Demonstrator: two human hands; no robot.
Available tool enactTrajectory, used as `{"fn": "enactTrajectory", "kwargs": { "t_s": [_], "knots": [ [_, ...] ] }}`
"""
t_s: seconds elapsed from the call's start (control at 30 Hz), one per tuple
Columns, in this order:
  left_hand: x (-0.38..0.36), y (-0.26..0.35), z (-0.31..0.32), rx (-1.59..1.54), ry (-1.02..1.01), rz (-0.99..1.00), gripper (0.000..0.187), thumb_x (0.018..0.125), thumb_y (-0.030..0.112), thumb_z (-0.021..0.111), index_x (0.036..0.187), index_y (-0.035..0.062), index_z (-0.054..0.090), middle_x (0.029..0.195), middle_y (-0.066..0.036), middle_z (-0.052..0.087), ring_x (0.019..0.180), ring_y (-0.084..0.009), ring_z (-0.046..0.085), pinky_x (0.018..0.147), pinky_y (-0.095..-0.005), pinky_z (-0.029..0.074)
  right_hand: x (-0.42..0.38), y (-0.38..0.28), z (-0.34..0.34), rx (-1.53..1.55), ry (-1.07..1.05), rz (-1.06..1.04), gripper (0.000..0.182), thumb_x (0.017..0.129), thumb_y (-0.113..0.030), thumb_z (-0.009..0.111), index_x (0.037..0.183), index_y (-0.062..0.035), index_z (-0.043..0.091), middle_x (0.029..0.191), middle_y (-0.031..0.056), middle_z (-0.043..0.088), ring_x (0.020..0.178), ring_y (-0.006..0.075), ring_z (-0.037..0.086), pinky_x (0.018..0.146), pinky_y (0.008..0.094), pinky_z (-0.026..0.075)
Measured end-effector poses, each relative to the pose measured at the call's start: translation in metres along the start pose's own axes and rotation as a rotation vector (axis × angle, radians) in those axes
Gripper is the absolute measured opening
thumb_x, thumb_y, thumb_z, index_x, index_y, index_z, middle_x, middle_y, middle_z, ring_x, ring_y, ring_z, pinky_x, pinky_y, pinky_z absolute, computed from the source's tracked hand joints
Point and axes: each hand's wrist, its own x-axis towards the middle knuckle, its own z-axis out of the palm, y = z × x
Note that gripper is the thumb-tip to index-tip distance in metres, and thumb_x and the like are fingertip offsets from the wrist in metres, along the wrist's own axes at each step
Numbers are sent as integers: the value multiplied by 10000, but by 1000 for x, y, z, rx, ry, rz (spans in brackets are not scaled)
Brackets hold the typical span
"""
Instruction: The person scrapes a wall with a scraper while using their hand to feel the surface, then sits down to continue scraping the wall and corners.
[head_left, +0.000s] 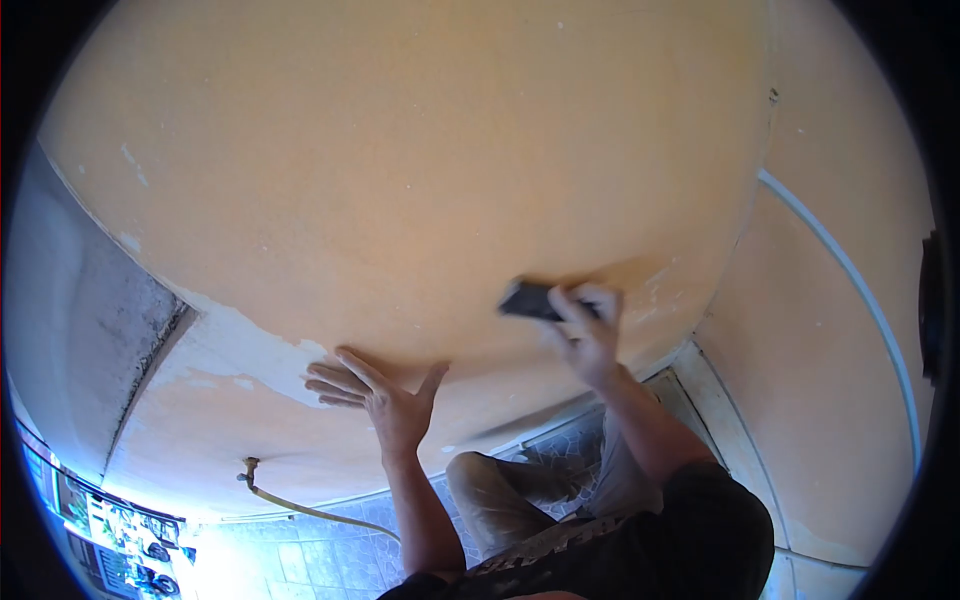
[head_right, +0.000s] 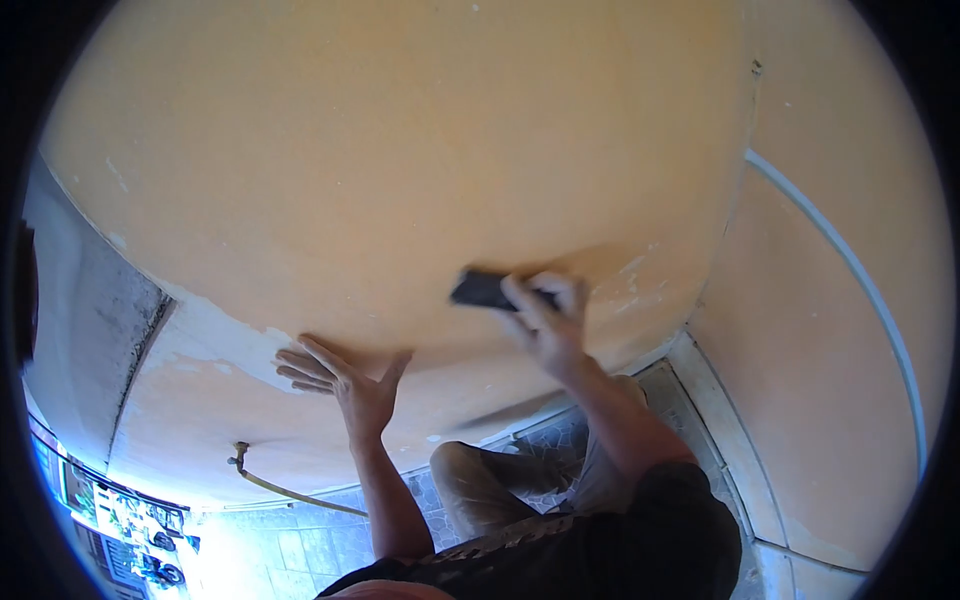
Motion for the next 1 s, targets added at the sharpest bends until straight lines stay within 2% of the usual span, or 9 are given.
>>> {"fn": "enactTrajectory", "kwargs": {
  "t_s": [0.23, 0.37, 0.47, 0.6, 0.67, 0.7, 0.77, 0.87, 1.0],
  "knots": [
    [-14, -2, 4, 103, -116, 40, 1541, 697, 711, 824, 1569, -35, -205, 1481, -509, -308, 1353, -703, -316, 1028, -834, -130, 66, 39, -10, 85, 696, 840, 456, 863, -66, 811, 1292, 5, 675, 1068, 92, 598, 930, 184, 573, 716, 337, 494],
    [-13, 4, 7, 57, -101, 41, 1542, 704, 702, 823, 1555, -58, -215, 1469, -526, -301, 1344, -725, -297, 1010, -852, -116, 4, -14, 21, 151, 13, -99, 521, 692, -120, 941, 1180, -100, 763, 975, 38, 571, 888, 218, 538, 728, 320, 503],
    [-21, -8, 15, 111, -114, 43, 1562, 680, 631, 880, 1565, -17, -232, 1514, -482, -296, 1401, -667, -285, 1088, -785, -120, -3, 11, 6, 50, -32, -157, 498, 712, -86, 930, 1177, -103, 752, 948, 52, 590, 852, 224, 583, 688, 369, 483],
    [-25, -18, 20, 135, -132, 105, 1528, 715, 702, 814, 1560, -37, -222, 1454, -534, -313, 1323, -739, -310, 1000, -860, -111, 42, 43, -5, -86, 378, 210, 462, 874, -163, 843, 1282, -24, 678, 963, 53, 586, 821, 175, 613, 712, 352, 532],
    [-26, -15, 18, 113, -121, 93, 1522, 717, 702, 813, 1563, -26, -223, 1456, -531, -315, 1327, -736, -310, 999, -861, -111, 58, 46, -5, 479, 841, 840, 487, 912, -150, 800, 1337, 18, 630, 1002, 76, 604, 887, 181, 622, 741, 338, 531],
    [-25, -11, 20, 92, -103, 83, 1517, 720, 702, 811, 1567, -14, -224, 1458, -528, -317, 1330, -732, -309, 998, -862, -112, 51, 38, 5, 214, 774, 907, 561, 891, -164, 821, 1368, 35, 603, 1006, 59, 622, 963, 198, 599, 777, 355, 516],
    [-25, -11, 21, 81, -96, 94, 1516, 720, 703, 810, 1568, -7, -227, 1462, -523, -318, 1334, -727, -311, 1000, -861, -112, 13, 13, 36, 232, 559, 507, 602, 846, -192, 859, 1357, 22, 625, 982, 29, 623, 1008, 202, 574, 844, 386, 493],
    [-26, -15, 21, 106, -108, 108, 1505, 725, 709, 803, 1570, -20, -207, 1474, -521, -300, 1344, -722, -304, 1008, -857, -110, 2, -17, 17, 7, -68, -144, 533, 648, -287, 952, 1156, -274, 791, 924, -11, 596, 871, 205, 542, 822, 373, 395],
    [-31, -35, 13, 184, -220, 145, 1470, 738, 731, 776, 1564, -91, -121, 1493, -533, -236, 1358, -727, -270, 1033, -848, -100, 42, 16, -3, -32, 227, 66, 491, 751, -211, 909, 1205, -119, 747, 933, 13, 589, 849, 202, 572, 813, 371, 442]
  ]
}}
